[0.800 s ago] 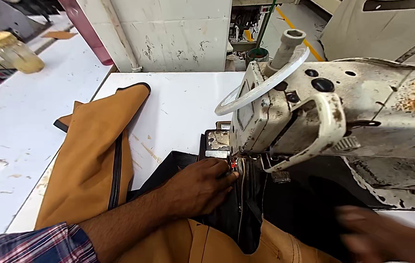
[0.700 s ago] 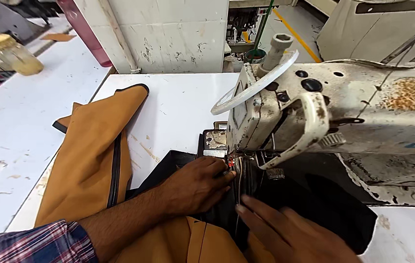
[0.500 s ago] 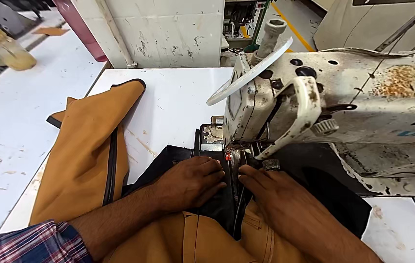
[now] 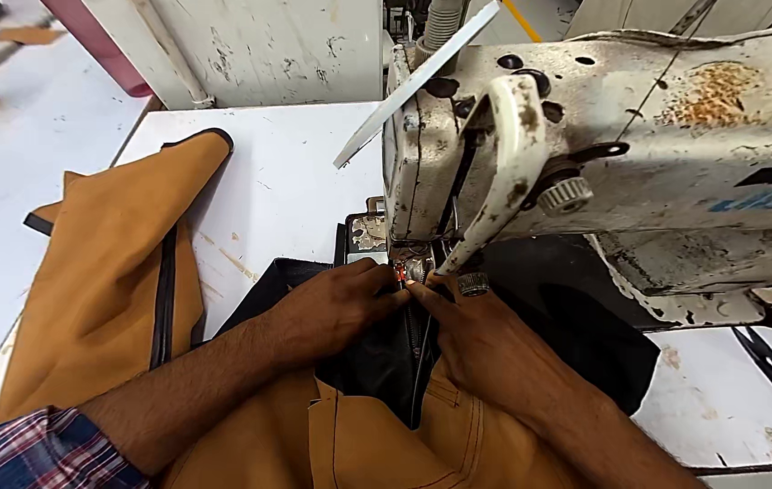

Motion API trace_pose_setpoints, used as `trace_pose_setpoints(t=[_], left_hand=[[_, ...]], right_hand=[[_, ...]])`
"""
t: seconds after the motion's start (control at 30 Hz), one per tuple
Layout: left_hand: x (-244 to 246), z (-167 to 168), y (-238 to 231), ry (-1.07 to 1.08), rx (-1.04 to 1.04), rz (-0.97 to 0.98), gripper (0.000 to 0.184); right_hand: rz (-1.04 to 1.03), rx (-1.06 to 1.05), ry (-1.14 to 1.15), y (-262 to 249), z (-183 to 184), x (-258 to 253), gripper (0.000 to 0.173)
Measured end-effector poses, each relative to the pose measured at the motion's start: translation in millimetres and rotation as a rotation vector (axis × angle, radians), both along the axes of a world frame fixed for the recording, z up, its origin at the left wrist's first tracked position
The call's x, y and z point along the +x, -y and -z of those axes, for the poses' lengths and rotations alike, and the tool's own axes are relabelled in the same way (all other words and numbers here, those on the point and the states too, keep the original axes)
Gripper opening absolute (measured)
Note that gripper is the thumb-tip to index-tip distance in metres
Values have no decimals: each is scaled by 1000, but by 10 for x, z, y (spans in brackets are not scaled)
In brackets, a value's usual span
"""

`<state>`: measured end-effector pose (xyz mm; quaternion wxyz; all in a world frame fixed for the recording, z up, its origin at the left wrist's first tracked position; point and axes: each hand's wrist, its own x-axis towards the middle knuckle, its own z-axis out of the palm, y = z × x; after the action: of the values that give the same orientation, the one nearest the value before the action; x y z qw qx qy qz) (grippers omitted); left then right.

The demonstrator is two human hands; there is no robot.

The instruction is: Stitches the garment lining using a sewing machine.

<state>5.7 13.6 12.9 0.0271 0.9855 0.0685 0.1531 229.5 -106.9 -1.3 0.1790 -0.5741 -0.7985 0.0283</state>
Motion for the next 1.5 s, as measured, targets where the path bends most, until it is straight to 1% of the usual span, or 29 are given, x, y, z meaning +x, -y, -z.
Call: trace_pose_setpoints(t=[0.1, 0.2, 0.3, 0.37, 0.47, 0.53, 0.7, 0.87, 1.03, 1.17, 1.27, 1.33, 1.37, 1.43, 1.5], left_hand=[[-10, -17, -26, -3, 19, 11, 30], [16, -77, -28, -32, 48, 30, 28], [55, -177, -51, -83, 95, 92, 28], [47, -191, -75, -88, 123, 123, 29], [50, -201, -83, -97, 130, 138, 28], [78, -230, -72, -117, 132, 139, 27], [148, -320, -88, -186, 161, 169, 21], [190, -364, -95, -226, 190, 194, 24], [143, -336, -140, -220, 206, 224, 24], [68, -246, -169, -136, 199, 222, 26], [48, -213, -171, -95, 212, 211, 27], [16, -196, -164, -59, 180, 181, 26], [3, -180, -147, -28, 143, 134, 25], [-16, -146, -52, 15, 26, -28, 21], [-43, -126, 74, 37, -114, -157, 24]], right_hand=[[-9, -7, 2, -21, 2, -1, 45], [4, 15, 25, -17, 70, 21, 50], [-5, 65, -21, -9, 81, 28, 47], [-19, 44, -59, -12, 30, 12, 46], [-16, 30, -53, 5, 34, -5, 48], [-1, 6, -36, 41, 27, -43, 49], [0, -28, -39, 73, 6, -80, 46], [-23, -55, -25, 62, -65, -73, 41], [-47, -45, -48, 53, -52, -55, 45], [-99, -57, -23, 16, -106, -40, 43], [-127, -94, 21, -36, -178, -24, 45], [-137, -136, 51, -63, -219, -23, 47], [-142, -140, 55, -70, -222, -18, 47], [-153, -103, 22, -67, -173, 9, 48], [-148, -18, -56, -43, -66, 56, 42]])
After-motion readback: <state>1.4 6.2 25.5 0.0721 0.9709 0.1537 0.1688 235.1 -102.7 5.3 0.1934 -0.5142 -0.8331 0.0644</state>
